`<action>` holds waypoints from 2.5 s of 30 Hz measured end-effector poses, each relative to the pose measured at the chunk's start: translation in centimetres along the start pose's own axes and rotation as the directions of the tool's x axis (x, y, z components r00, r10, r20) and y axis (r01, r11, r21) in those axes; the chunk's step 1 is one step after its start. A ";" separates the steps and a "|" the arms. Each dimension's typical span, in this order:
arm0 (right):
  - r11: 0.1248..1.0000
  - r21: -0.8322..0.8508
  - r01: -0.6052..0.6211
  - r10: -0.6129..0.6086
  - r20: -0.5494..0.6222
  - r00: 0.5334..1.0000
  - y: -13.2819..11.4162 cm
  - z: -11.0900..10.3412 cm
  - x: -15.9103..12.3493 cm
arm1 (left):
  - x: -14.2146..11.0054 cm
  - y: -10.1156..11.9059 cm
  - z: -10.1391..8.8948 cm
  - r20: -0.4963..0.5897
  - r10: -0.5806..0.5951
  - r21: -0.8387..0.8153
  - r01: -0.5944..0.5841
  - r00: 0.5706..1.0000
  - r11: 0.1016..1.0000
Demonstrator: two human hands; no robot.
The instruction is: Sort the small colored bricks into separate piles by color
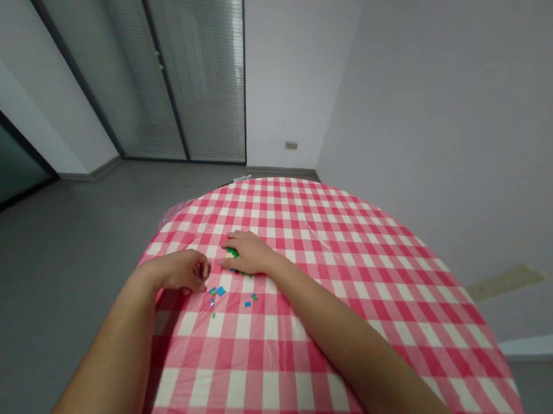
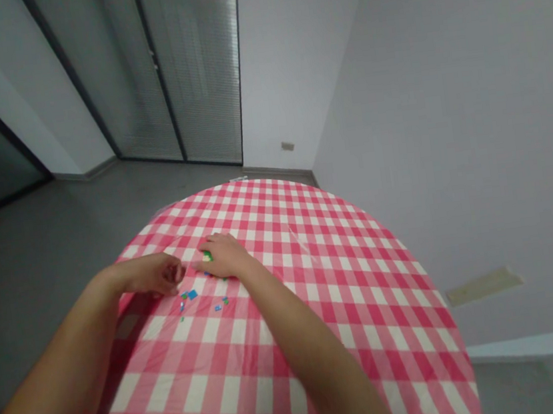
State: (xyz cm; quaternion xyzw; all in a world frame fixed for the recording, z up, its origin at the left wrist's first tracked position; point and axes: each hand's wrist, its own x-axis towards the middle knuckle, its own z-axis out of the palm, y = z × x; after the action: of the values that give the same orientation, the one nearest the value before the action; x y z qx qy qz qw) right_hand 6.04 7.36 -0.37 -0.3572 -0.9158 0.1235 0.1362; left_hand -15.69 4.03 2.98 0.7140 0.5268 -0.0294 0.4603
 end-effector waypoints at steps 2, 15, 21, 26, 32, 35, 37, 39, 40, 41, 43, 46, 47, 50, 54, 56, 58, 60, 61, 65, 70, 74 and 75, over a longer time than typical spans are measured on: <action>0.996 0.026 0.090 -0.091 0.042 0.995 -0.8 -0.4 -0.6 | -0.1 0.5 0.1 -0.010 0.017 0.078 -0.016 1.000 0.997; 0.986 0.144 -0.083 0.068 0.106 0.992 -1.5 -5.7 -9.6 | 1.8 2.9 2.7 -0.140 0.047 0.053 -0.040 0.989 0.998; 0.973 -0.016 -0.228 0.229 0.035 0.973 -2.0 -1.2 -10.7 | 3.9 2.7 2.9 -0.388 0.220 0.005 -0.237 0.895 0.972; 0.944 -0.041 -0.327 0.320 -0.125 0.939 -0.2 0.1 -6.7 | 3.5 1.2 1.5 -0.506 0.244 -0.046 -0.308 0.828 0.950; 0.984 -0.031 -0.174 0.168 -0.135 0.976 2.5 -0.6 -1.2 | 4.0 -1.1 0.2 -0.660 0.098 -0.034 -0.160 0.745 0.987; 0.996 -0.028 -0.085 0.082 -0.107 0.991 1.8 -0.2 0.3 | 4.4 -1.4 0.2 -0.656 0.059 -0.129 -0.189 0.753 0.973; 1.000 -0.012 -0.013 0.012 -0.077 0.997 0.9 0.2 0.8 | 4.4 -1.6 0.1 -0.638 0.030 -0.190 -0.195 0.770 0.962; 0.997 0.029 0.071 -0.070 -0.053 0.996 0.1 0.6 0.7 | 4.2 -1.7 -0.2 -0.631 0.019 -0.206 -0.191 0.776 0.960; 0.992 0.055 0.113 -0.111 -0.045 0.993 -0.3 0.7 0.5 | 4.0 -1.8 -0.3 -0.632 0.023 -0.199 -0.191 0.775 0.961; 0.985 0.080 0.155 -0.152 -0.039 0.988 -0.6 0.7 0.1 | 3.9 -1.8 -0.4 -0.631 0.035 -0.186 -0.195 0.775 0.963; 0.967 0.115 0.227 -0.225 -0.029 0.974 -1.1 0.5 -0.7 | 3.6 -1.7 -0.6 -0.610 0.081 -0.156 -0.220 0.788 0.963; 0.958 0.102 0.268 -0.268 -0.011 0.963 -2.0 0.0 -2.3 | 3.5 -1.2 -0.3 -0.540 0.184 -0.112 -0.287 0.821 0.951; 0.963 0.078 0.256 -0.256 -0.013 0.967 -2.5 -0.2 -2.9 | 3.5 -1.0 -0.2 -0.514 0.214 -0.104 -0.308 0.831 0.946; 0.977 -0.021 0.210 -0.211 -0.092 0.973 -4.7 -0.2 -4.4 | 3.7 -0.6 0.2 -0.451 0.255 -0.103 -0.334 0.855 0.937; 0.951 -0.153 0.267 -0.287 -0.130 0.949 -8.1 1.0 -5.4 | 3.9 -0.9 0.2 -0.494 0.228 -0.092 -0.311 0.839 0.946; 0.951 -0.208 0.230 -0.264 -0.156 0.952 -8.7 1.8 -5.2 | 3.9 -1.2 0.0 -0.538 0.209 -0.085 -0.299 0.817 0.950; 0.951 -0.261 0.165 -0.220 -0.196 0.956 -8.4 2.3 -4.5 | 3.9 -1.4 -0.2 -0.542 0.193 -0.080 -0.279 0.818 0.957; 0.949 -0.304 0.086 -0.163 -0.238 0.958 -7.3 2.4 -3.7 | 3.9 -1.4 -0.1 -0.526 0.181 -0.071 -0.255 0.831 0.964; 0.947 -0.317 0.042 -0.129 -0.261 0.957 -6.6 2.2 -3.3 | 4.0 -1.3 0.0 -0.520 0.178 -0.071 -0.250 0.835 0.966; 0.946 -0.292 -0.140 0.036 -0.335 0.942 -3.6 0.9 -2.9 | 4.2 -0.4 0.9 -0.515 0.170 -0.088 -0.248 0.840 0.965; 0.931 -0.086 -0.355 0.295 -0.398 0.869 -0.7 -1.0 -6.0 | 4.6 0.6 1.3 -0.488 0.241 0.189 -0.168 0.839 0.967; 0.933 -0.047 -0.357 0.328 -0.296 0.897 0.4 -1.5 -9.3 | 4.8 1.3 1.7 -0.423 0.317 0.348 -0.171 0.849 0.922; 0.941 -0.049 -0.335 0.312 -0.256 0.915 0.5 -1.5 -9.8 | 4.8 1.5 2.0 -0.416 0.322 0.374 -0.163 0.851 0.913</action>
State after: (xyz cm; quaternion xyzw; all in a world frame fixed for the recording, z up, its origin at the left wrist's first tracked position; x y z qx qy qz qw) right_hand 13.80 1.12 -0.72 -0.5221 -0.8249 0.0571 0.2092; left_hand -11.49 6.07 0.27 0.8268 0.5145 0.1168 0.1951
